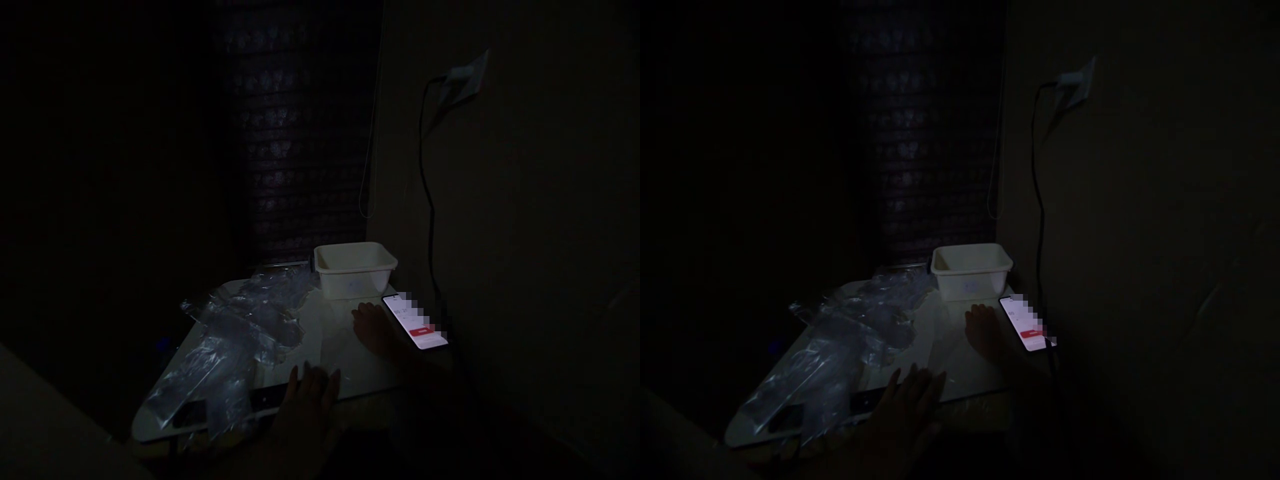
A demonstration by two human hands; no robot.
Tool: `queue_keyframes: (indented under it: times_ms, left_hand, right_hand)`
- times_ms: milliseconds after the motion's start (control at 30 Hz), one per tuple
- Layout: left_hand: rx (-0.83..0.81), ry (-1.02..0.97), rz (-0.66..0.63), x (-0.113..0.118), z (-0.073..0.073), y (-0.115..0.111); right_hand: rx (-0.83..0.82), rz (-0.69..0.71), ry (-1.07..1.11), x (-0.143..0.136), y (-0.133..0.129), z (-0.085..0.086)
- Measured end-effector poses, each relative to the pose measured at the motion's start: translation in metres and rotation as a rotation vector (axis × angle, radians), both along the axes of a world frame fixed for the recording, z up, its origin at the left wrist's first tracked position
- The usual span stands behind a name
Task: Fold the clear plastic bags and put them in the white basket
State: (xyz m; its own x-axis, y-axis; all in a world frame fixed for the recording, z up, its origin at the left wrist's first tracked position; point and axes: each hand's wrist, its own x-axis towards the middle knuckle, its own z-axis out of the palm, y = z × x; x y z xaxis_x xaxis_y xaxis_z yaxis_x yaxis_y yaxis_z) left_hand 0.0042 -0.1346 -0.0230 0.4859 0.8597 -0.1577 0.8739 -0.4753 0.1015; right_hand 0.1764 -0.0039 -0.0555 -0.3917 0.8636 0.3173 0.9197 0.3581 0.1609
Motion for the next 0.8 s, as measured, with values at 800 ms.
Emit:
queue_keyframes:
  times_ms: [800]
  left_hand:
    - [0.066, -0.095, -0.072, 0.009, -0.001, 0.033]
  right_hand:
    - [-0.042, -0.057, 0.454, 0.03, 0.029, 0.0]
